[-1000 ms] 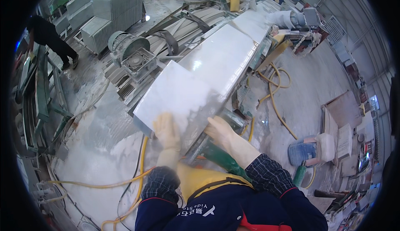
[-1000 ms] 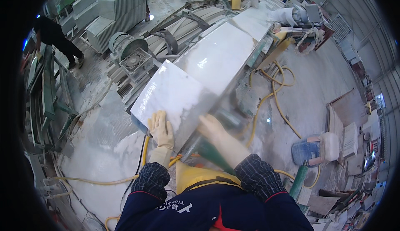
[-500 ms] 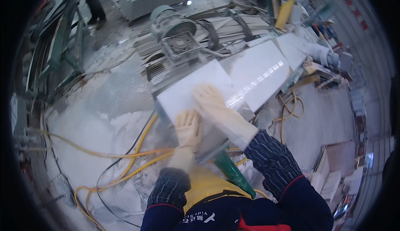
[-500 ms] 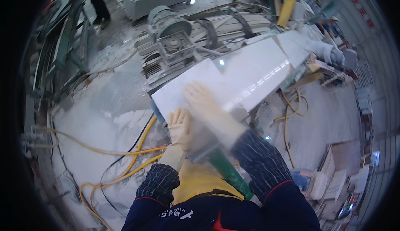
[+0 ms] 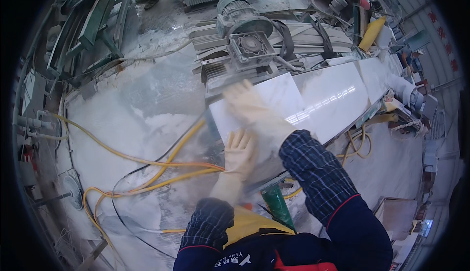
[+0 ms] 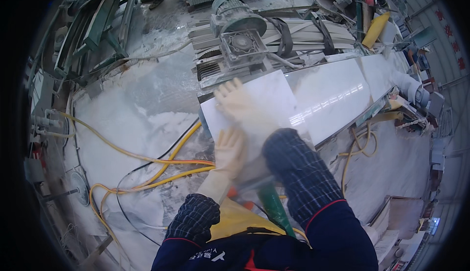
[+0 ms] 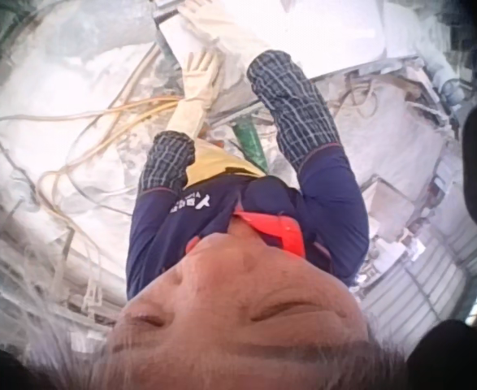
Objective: The person repeatedly picks up white rectangular tiles from a conveyor, wipes their surfaces with gloved hands, and places them onto a stack. The cycle continues throughout the clip in a factory setting.
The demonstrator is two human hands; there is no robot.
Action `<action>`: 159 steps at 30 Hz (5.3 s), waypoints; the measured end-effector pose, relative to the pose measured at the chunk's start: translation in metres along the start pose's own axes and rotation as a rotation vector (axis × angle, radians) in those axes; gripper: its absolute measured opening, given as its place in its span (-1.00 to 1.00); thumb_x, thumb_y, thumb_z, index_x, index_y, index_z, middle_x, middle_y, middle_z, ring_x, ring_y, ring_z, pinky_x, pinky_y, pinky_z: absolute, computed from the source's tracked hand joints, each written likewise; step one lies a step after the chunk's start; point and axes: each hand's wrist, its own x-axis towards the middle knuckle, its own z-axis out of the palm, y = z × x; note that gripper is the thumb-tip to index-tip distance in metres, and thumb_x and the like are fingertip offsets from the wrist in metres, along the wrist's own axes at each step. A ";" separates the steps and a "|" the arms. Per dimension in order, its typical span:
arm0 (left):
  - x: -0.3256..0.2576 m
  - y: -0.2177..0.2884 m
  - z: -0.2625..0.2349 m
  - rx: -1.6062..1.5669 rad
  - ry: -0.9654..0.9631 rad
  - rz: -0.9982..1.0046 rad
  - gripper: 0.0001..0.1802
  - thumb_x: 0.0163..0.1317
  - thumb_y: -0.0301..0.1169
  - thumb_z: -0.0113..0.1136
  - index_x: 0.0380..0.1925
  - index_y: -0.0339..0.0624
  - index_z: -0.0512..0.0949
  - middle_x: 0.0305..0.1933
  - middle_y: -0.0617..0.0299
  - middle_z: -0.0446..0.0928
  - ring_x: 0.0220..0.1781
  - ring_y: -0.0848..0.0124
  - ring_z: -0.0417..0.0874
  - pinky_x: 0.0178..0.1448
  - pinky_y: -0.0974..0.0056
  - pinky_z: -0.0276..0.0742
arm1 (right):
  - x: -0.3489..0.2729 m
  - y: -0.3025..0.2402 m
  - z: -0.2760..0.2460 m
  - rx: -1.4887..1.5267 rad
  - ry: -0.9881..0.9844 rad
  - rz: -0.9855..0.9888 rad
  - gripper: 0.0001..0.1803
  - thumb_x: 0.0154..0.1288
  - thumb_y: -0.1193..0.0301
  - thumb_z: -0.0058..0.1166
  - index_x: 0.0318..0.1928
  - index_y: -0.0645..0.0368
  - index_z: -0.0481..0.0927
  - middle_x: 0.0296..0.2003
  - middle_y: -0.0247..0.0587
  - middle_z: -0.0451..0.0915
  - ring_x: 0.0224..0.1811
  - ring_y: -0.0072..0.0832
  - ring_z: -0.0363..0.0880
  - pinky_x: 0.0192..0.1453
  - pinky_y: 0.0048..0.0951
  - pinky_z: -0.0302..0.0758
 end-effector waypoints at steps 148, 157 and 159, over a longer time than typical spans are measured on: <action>-0.548 0.463 0.033 -0.088 -2.495 0.338 -0.65 0.54 -0.34 0.00 0.22 -0.21 0.48 0.10 0.17 0.56 0.03 0.31 0.65 -0.12 0.26 0.78 | -0.580 -0.731 -0.055 -0.294 3.192 1.485 -0.44 0.29 0.54 0.25 0.31 0.26 0.51 -0.07 -0.03 0.71 -0.20 -0.48 0.68 -0.09 -0.41 0.63; -0.560 0.466 0.030 -0.137 -2.510 0.249 -0.70 0.48 -0.34 0.05 0.13 -0.20 0.50 0.06 0.10 0.56 0.12 0.19 0.61 0.08 0.01 0.71 | -0.608 -0.741 -0.005 -0.402 3.296 1.214 -0.47 0.24 0.46 0.29 0.24 0.24 0.58 -0.11 0.08 0.73 -0.17 -0.30 0.73 0.02 -0.33 0.63; -0.562 0.469 0.029 -0.124 -2.509 0.267 -0.69 0.51 -0.33 0.01 0.15 -0.21 0.49 0.09 0.10 0.55 0.08 0.21 0.63 -0.02 0.11 0.77 | -0.613 -0.740 0.000 -0.413 3.285 1.097 -0.48 0.23 0.45 0.30 0.23 0.23 0.59 -0.11 0.10 0.73 -0.17 -0.28 0.73 0.02 -0.33 0.63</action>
